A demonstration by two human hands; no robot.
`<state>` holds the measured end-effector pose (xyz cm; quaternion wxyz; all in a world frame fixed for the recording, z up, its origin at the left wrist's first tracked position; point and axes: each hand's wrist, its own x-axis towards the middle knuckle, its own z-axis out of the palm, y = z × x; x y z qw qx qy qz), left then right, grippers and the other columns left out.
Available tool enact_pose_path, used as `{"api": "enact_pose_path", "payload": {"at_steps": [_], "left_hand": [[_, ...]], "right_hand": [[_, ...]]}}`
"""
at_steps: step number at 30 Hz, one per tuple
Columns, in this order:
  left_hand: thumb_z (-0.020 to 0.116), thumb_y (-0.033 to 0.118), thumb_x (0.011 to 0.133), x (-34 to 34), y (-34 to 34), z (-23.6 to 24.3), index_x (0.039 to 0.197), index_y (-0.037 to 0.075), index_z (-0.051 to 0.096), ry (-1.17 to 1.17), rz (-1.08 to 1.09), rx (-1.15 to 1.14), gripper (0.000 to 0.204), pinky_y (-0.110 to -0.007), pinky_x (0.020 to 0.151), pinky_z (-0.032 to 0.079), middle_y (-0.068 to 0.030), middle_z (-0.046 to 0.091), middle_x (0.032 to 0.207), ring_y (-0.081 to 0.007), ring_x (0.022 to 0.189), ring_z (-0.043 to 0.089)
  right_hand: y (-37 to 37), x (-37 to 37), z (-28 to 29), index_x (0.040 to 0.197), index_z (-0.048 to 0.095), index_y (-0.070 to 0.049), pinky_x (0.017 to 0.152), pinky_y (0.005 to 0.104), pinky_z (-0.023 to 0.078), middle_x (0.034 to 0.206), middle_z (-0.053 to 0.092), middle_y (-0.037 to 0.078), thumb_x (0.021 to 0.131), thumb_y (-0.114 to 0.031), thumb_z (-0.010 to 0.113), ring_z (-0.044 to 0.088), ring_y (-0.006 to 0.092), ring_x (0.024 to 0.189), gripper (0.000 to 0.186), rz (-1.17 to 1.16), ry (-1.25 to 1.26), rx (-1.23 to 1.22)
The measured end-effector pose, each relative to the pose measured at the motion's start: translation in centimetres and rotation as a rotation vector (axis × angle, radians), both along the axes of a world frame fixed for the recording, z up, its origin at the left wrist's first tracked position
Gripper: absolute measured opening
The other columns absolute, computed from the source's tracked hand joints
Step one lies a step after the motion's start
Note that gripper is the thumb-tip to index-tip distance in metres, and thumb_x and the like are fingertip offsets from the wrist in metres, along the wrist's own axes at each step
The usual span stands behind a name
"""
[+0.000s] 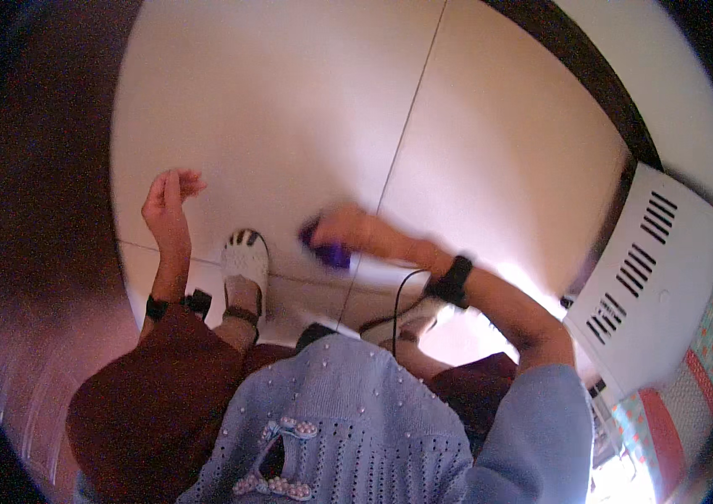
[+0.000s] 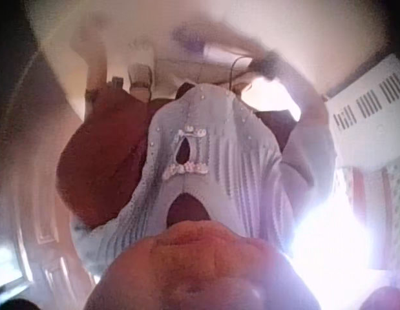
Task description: The person rinses a cloth in a basin of soapy water and wipes the tiled floor edges, baseboards, and the bottom of a door.
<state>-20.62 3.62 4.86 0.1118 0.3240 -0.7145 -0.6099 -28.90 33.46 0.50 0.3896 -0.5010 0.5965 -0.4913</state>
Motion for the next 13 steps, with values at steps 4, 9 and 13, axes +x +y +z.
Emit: {"api": "enact_pose_path", "payload": {"at_steps": [4,9,13], "left_hand": [[0.045,0.017,0.094,-1.0,1.3,0.5,0.092,-0.003,0.058,0.067,-0.008,0.104,0.024,-0.029,0.068,0.049,-0.0113,0.063,0.084,-0.0172,0.071,0.061],[0.045,0.017,0.093,-3.8,3.0,-0.1,0.092,-0.003,0.058,0.016,-0.166,0.117,0.025,-0.029,0.068,0.048,-0.0117,0.064,0.084,-0.0176,0.072,0.061],[0.047,0.017,0.092,-3.9,3.3,-1.3,0.093,-0.003,0.058,0.001,-0.209,0.151,0.023,-0.029,0.069,0.049,-0.0128,0.064,0.085,-0.019,0.072,0.062]], "right_hand": [[3.7,-15.9,4.1,0.125,0.05,-0.015,0.091,0.0306,0.043,0.121,0.054,0.002,0.083,-0.002,0.054,0.051,0.0168,0.109,0.045,-0.438,-0.134,0.399],[11.2,-24.1,-1.7,0.132,0.04,-0.012,0.096,0.0287,0.036,0.126,0.047,0.009,0.087,-0.011,0.054,0.044,0.019,0.113,0.048,-0.677,0.67,0.342],[8.8,-19.9,-4.8,0.135,0.03,-0.01,0.106,0.0403,0.025,0.143,0.027,0.014,0.084,-0.025,0.059,0.027,0.0396,0.128,0.061,-0.606,0.739,0.478]]}}
